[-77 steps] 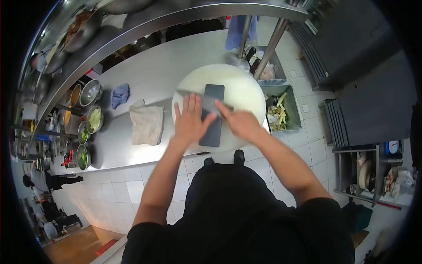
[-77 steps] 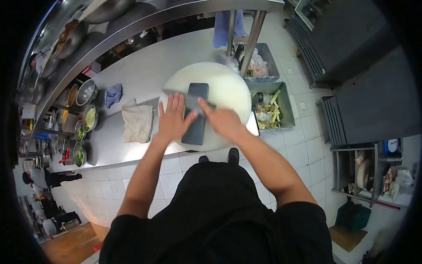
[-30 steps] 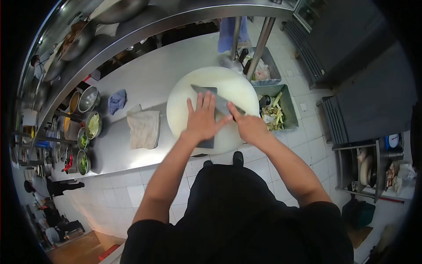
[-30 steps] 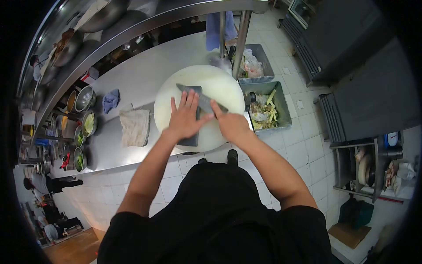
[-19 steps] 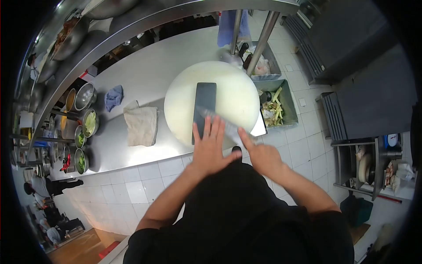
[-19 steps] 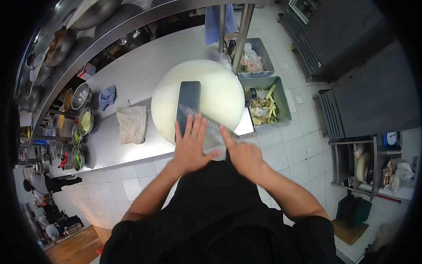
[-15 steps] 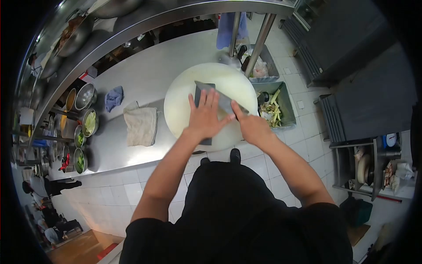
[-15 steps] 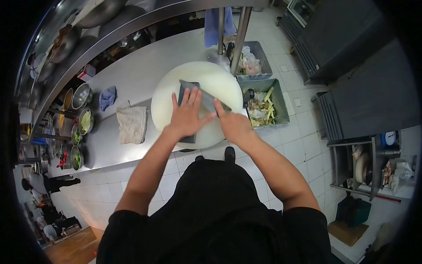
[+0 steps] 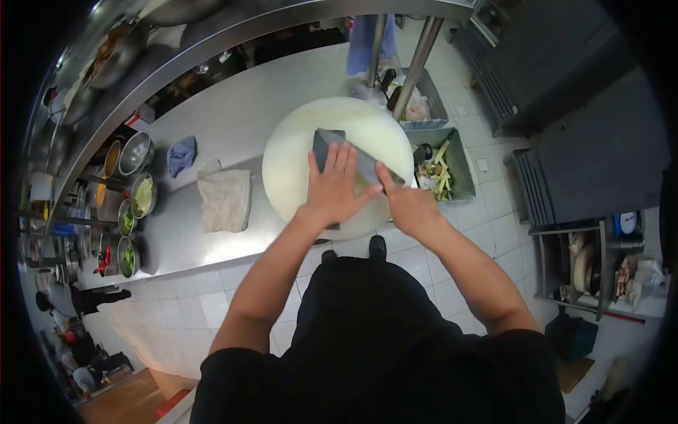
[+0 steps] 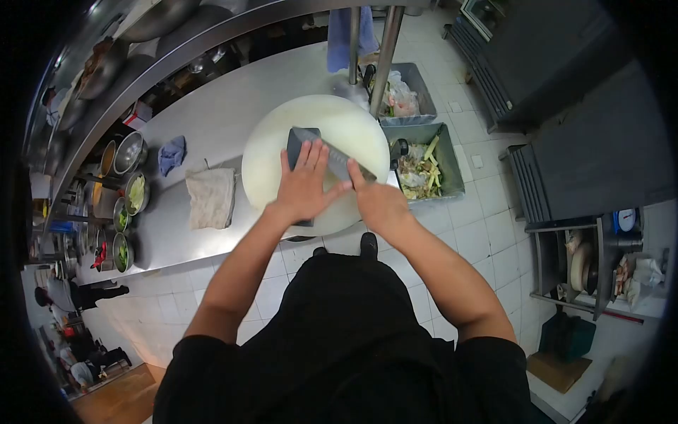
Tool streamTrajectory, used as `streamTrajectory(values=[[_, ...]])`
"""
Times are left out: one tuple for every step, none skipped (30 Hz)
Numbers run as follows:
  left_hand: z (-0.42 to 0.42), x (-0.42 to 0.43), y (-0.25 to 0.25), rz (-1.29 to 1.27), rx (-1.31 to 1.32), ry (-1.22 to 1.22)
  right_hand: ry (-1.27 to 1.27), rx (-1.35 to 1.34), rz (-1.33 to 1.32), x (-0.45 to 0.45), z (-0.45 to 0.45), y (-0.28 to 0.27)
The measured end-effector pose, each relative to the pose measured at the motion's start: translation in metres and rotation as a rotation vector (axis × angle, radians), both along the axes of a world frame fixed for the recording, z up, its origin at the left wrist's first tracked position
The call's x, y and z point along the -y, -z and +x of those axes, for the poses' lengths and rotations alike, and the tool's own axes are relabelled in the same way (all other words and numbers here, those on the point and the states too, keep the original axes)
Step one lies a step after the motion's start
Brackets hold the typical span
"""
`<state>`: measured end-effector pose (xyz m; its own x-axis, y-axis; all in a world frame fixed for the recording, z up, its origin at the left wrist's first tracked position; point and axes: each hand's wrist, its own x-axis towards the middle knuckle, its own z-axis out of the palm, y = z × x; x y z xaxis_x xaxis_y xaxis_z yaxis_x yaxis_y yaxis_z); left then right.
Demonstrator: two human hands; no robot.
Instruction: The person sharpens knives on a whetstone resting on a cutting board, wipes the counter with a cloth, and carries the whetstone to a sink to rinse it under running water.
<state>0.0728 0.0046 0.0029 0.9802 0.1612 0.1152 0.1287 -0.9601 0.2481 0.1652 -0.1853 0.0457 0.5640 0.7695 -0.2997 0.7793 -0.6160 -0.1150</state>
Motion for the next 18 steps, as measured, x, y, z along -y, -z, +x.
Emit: streamTrajectory(values=[[0.008,-0.005,-0.012,-0.014,-0.091,-0.018,0.011,0.012,0.030,-0.007,0.004,-0.003],[0.011,-0.007,-0.020,-0.029,-0.183,-0.034,0.008,0.013,0.033,-0.003,-0.001,-0.008],[0.002,-0.003,-0.021,-0.028,-0.181,-0.038,0.005,-0.025,-0.008,0.003,-0.011,-0.021],[-0.020,0.009,-0.018,-0.049,-0.117,-0.009,0.002,-0.066,-0.050,0.011,-0.022,-0.027],[-0.043,0.022,-0.015,-0.071,-0.057,0.021,-0.024,-0.084,-0.025,0.031,-0.037,-0.024],[-0.068,0.036,-0.014,-0.074,-0.063,0.020,-0.049,-0.103,0.001,0.049,-0.053,-0.021],[-0.093,0.050,-0.015,-0.081,-0.051,0.048,-0.051,-0.103,0.001,0.055,-0.064,-0.023],[-0.103,0.055,-0.016,-0.086,-0.035,0.074,-0.055,-0.136,-0.076,0.060,-0.072,-0.029],[-0.098,0.052,-0.014,-0.085,-0.038,0.072,-0.057,-0.175,-0.154,0.062,-0.076,-0.031],[-0.090,0.049,-0.012,-0.074,-0.015,0.057,-0.045,-0.096,-0.092,0.060,-0.075,-0.020],[-0.079,0.043,-0.008,-0.061,0.013,0.040,-0.047,-0.096,-0.090,0.050,-0.065,-0.011],[-0.057,0.027,0.001,0.001,0.044,0.025,-0.048,-0.055,-0.049,0.032,-0.046,-0.006],[-0.030,0.010,0.000,0.006,0.050,0.024,-0.051,-0.013,-0.008,0.017,-0.028,-0.003],[-0.003,-0.007,-0.003,-0.026,-0.010,0.003,-0.058,-0.006,-0.004,0.004,-0.011,0.000],[0.008,-0.014,-0.009,-0.060,-0.072,-0.017,-0.056,0.009,0.022,-0.010,0.004,0.000],[0.006,-0.013,-0.014,-0.055,-0.068,-0.021,-0.050,0.022,0.048,-0.017,0.010,-0.001],[0.005,-0.011,-0.017,-0.060,-0.097,-0.016,-0.051,0.026,0.052,-0.012,0.008,-0.002],[0.003,-0.008,-0.021,-0.069,-0.127,-0.014,-0.056,0.004,0.044,-0.001,0.001,-0.009]])
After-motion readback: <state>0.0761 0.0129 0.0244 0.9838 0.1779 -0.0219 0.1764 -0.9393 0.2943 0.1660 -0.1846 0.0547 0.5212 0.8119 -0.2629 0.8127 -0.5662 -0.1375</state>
